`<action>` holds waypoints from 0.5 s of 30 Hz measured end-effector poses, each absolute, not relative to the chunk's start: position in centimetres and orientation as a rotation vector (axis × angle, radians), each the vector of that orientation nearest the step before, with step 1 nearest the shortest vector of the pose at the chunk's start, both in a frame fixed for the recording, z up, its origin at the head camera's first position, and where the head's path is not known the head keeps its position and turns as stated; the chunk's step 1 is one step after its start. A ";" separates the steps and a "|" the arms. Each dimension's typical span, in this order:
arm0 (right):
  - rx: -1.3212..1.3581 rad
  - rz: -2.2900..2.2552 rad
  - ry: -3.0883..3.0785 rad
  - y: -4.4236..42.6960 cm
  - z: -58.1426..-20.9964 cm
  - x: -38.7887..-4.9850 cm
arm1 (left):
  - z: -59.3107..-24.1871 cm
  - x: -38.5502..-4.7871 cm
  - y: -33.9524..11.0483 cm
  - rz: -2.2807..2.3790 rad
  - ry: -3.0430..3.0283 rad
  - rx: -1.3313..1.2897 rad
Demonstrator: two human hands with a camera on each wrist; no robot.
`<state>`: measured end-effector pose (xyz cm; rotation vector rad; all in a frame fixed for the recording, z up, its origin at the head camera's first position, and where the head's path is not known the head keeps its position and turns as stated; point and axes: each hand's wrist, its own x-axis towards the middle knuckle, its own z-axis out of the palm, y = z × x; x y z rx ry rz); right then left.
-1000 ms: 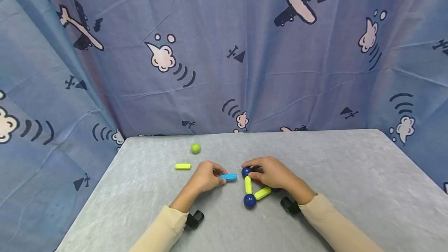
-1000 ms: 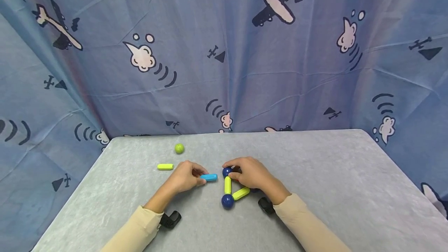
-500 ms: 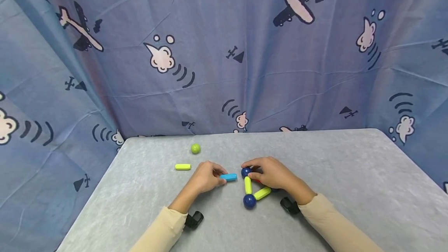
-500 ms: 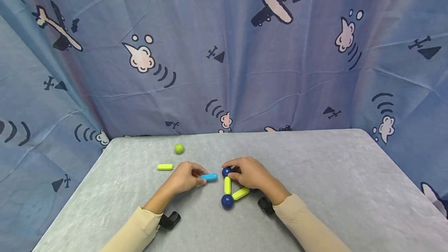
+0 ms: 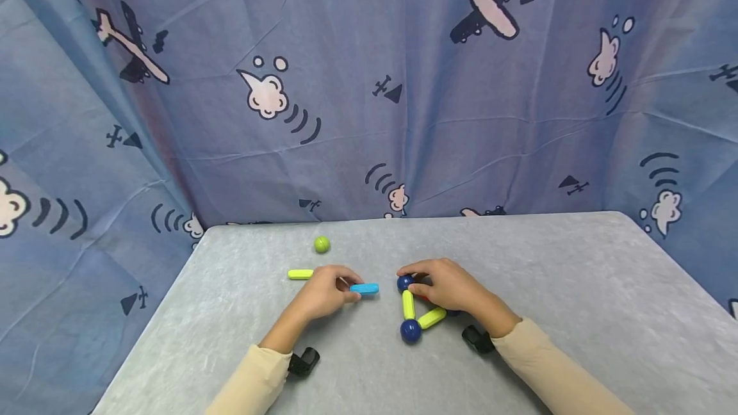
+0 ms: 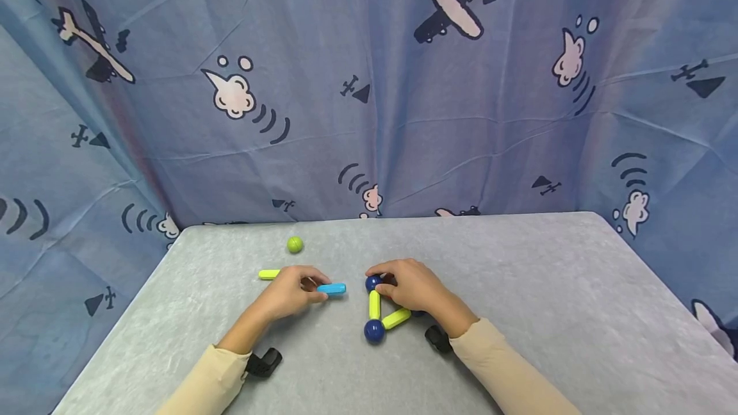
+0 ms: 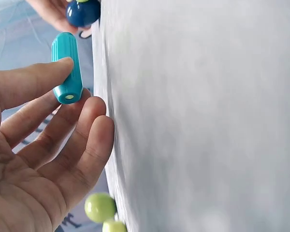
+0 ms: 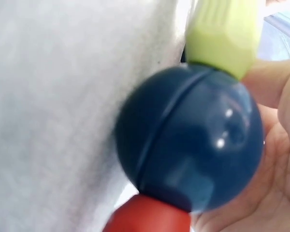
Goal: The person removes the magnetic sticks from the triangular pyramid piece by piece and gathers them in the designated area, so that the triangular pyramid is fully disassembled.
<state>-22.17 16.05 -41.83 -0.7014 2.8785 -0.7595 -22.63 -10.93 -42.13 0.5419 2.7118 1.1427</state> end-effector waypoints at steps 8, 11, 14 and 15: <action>-0.702 -0.753 2.882 16.1 -41.7 -22.1 | -41.9 -22.5 -13.2 1.190 2.736 0.503; -0.706 -0.745 2.882 16.1 -41.6 -22.0 | -41.8 -22.4 -14.2 1.196 2.756 0.470; -0.701 -0.742 2.880 16.0 -41.5 -22.0 | -41.8 -22.4 -15.1 1.200 2.780 0.427; -0.699 -0.742 2.879 16.0 -41.5 -22.0 | -41.7 -22.3 -15.4 1.199 2.783 0.412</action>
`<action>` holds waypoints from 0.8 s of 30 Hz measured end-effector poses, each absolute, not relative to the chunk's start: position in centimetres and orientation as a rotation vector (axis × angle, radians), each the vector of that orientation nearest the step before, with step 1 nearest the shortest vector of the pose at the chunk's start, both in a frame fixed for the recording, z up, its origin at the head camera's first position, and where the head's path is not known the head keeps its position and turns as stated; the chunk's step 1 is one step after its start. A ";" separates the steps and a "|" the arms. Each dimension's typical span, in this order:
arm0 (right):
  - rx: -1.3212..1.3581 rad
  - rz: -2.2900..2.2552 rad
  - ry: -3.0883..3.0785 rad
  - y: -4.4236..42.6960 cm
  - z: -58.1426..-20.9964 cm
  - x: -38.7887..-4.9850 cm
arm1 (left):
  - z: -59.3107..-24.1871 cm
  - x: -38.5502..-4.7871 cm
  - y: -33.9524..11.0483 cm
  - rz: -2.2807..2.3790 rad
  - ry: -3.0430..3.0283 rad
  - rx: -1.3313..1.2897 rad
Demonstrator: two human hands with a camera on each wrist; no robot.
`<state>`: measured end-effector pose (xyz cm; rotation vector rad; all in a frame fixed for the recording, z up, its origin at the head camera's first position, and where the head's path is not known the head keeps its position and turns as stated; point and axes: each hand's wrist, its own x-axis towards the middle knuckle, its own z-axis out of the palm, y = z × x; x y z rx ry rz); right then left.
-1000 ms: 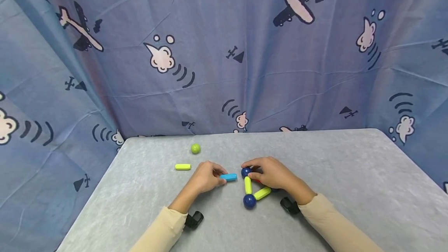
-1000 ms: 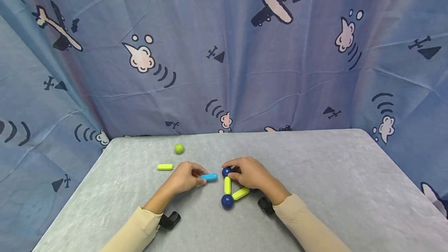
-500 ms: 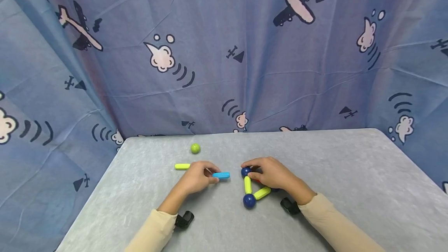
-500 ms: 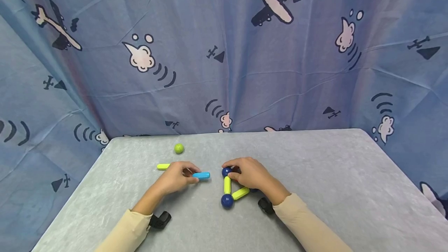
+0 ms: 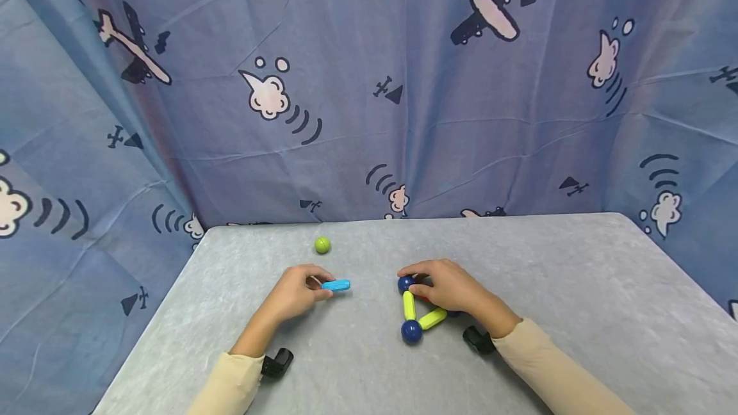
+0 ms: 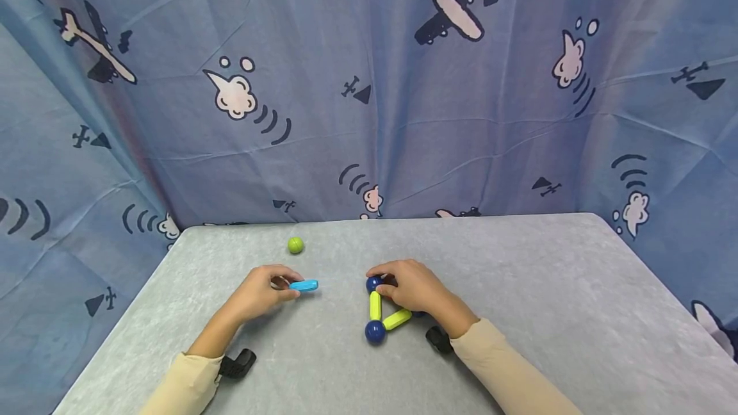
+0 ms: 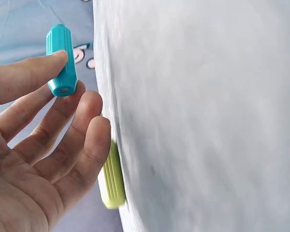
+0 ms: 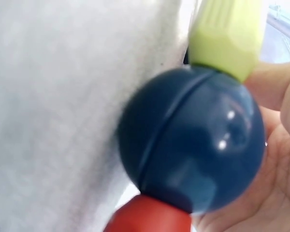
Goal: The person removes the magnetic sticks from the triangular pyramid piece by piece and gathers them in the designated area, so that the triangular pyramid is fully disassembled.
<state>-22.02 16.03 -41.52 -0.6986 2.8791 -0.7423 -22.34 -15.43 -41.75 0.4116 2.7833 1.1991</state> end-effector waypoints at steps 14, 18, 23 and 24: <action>-0.659 -0.751 2.877 15.8 -41.7 -22.1 | -41.3 -23.0 -19.8 1.146 2.852 0.290; -0.664 -0.736 2.882 15.8 -41.6 -22.1 | -41.3 -23.3 -21.1 1.112 2.873 0.286; -0.653 -0.731 2.884 15.8 -41.6 -22.1 | -41.5 -23.5 -21.9 1.071 2.884 0.259; -0.652 -0.731 2.884 15.8 -41.6 -22.1 | -41.5 -23.5 -21.9 1.066 2.886 0.251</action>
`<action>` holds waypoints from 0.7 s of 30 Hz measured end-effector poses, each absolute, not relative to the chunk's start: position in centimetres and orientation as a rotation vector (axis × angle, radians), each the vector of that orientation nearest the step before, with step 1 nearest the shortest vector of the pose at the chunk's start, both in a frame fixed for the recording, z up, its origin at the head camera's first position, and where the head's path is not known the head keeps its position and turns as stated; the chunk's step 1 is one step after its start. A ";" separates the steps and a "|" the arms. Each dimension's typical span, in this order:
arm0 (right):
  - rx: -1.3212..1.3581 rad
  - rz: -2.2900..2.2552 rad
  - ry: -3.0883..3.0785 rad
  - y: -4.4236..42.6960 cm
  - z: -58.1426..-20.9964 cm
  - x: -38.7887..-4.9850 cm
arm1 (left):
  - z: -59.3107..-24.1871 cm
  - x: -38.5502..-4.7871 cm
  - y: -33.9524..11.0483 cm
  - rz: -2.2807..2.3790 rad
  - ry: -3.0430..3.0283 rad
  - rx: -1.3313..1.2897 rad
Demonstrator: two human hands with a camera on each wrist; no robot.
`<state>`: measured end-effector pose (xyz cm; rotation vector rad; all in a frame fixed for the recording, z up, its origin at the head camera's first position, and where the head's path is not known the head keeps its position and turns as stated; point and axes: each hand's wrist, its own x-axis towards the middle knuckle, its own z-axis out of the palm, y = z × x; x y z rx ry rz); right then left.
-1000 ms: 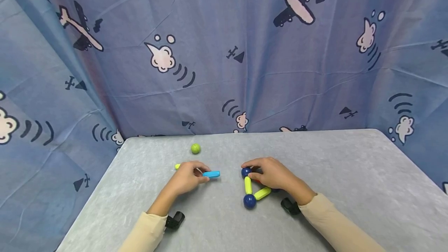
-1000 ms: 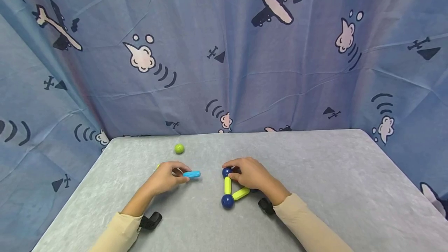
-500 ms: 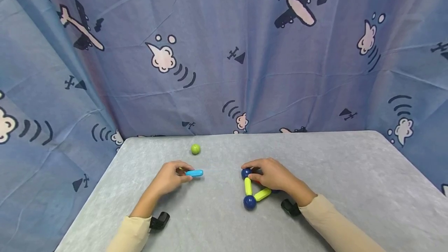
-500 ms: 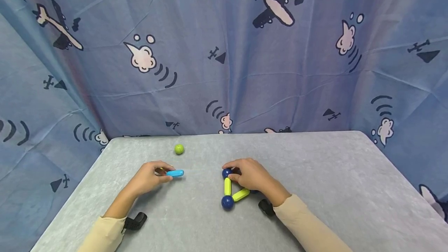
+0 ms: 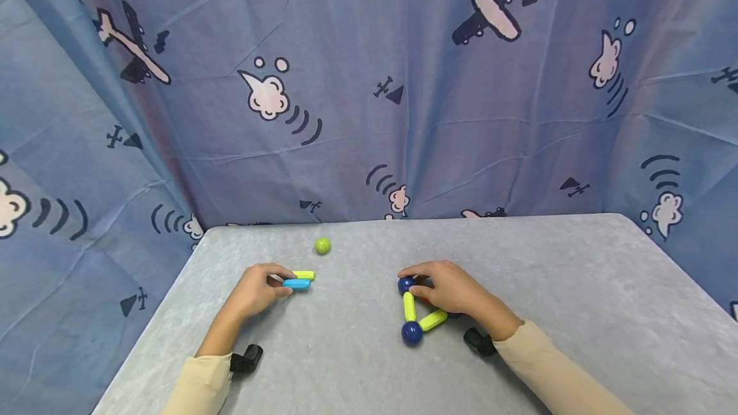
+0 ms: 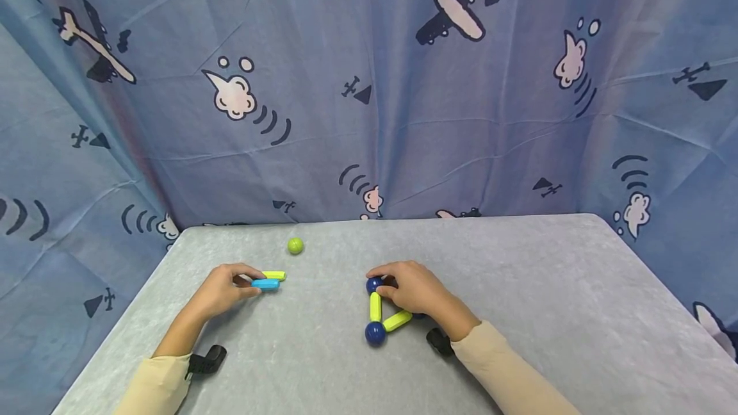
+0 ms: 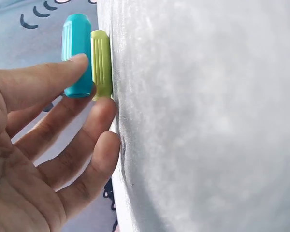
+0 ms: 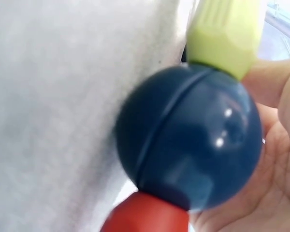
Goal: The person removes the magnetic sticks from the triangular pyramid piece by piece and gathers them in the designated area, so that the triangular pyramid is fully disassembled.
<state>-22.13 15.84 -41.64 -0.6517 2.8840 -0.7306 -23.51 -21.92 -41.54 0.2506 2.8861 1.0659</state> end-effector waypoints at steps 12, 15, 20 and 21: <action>-0.630 -0.756 2.878 15.8 -41.8 -21.9 | -42.1 -23.7 -21.6 0.976 2.935 0.205; -0.647 -0.747 2.881 15.8 -41.7 -21.9 | -42.2 -23.6 -21.6 0.952 2.947 0.187; -0.682 -0.737 2.881 15.9 -41.5 -22.0 | -42.3 -23.6 -21.6 0.930 2.967 0.154; -0.688 -0.738 2.882 15.9 -41.4 -22.0 | -42.3 -23.6 -21.5 0.931 2.968 0.149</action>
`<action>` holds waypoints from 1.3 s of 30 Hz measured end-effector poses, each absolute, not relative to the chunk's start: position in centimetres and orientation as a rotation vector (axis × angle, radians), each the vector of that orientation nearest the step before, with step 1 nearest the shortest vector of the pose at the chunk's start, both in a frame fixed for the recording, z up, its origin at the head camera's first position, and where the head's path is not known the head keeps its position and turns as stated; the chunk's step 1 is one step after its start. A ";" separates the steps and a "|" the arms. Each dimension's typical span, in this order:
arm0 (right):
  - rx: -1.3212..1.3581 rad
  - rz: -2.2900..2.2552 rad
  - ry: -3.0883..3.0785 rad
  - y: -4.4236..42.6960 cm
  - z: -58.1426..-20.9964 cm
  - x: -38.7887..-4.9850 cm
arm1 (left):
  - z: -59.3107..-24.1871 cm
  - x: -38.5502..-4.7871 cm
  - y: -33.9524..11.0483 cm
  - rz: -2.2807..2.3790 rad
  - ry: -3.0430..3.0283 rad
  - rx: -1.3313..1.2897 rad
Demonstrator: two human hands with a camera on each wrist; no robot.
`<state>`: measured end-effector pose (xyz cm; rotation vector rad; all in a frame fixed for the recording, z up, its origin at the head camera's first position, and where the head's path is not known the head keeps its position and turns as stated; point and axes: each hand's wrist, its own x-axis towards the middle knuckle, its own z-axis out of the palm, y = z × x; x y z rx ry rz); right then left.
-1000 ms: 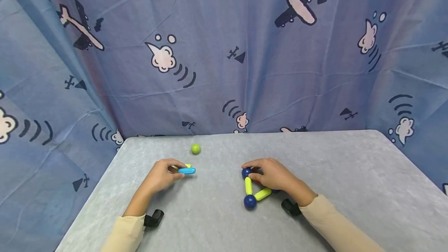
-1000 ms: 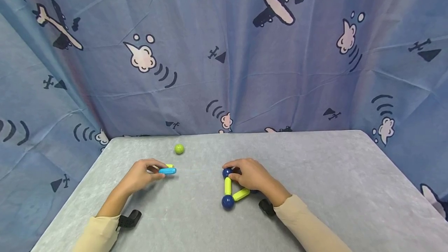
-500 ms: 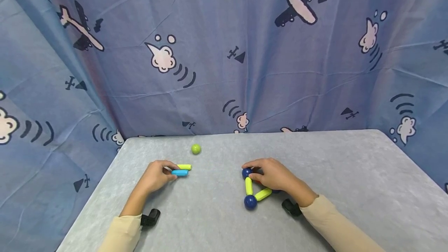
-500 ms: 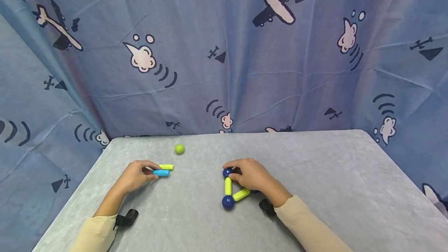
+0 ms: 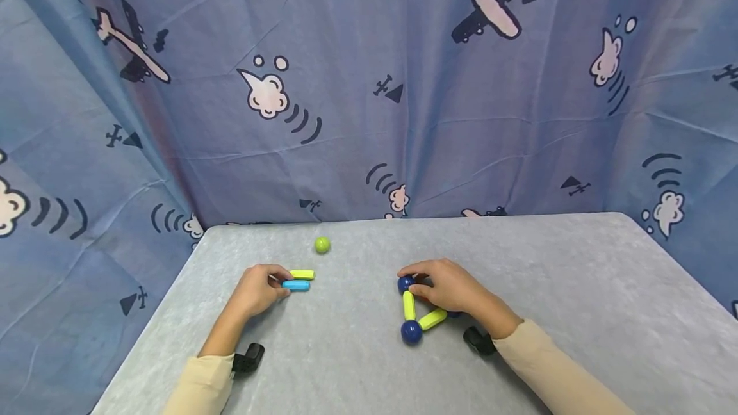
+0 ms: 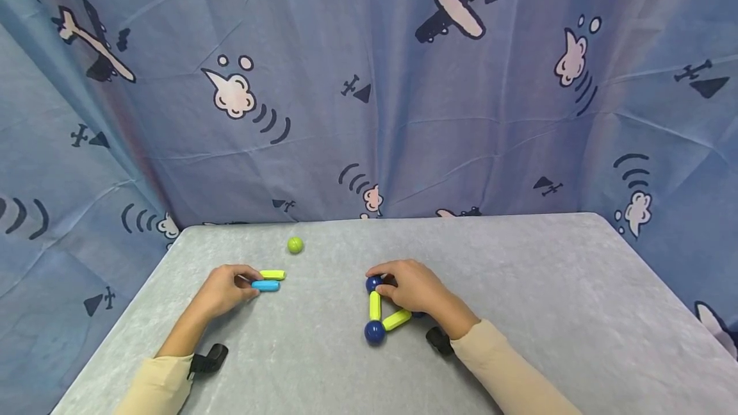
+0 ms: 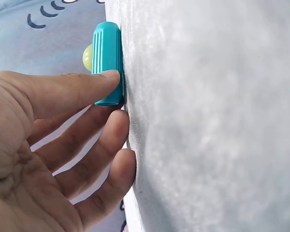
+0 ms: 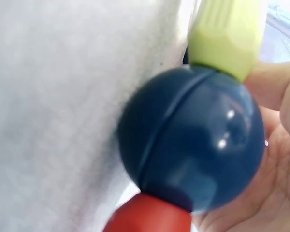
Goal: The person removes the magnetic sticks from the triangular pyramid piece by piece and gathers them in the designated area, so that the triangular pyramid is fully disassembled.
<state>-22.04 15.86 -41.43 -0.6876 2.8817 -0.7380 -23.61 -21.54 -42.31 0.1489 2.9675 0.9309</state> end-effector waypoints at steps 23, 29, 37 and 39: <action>-0.687 -0.721 2.875 15.7 -41.2 -21.9 | -42.3 -23.5 -21.5 0.958 2.970 0.102; -0.689 -0.756 2.857 15.9 -41.1 -21.9 | -42.0 -23.7 -21.5 0.968 2.967 0.125; -0.626 -0.774 2.862 16.6 -40.8 -21.4 | -41.1 -23.6 -21.7 0.989 2.967 0.105; -0.585 -0.775 2.867 16.8 -40.8 -21.2 | -40.6 -23.4 -21.3 0.977 2.979 0.091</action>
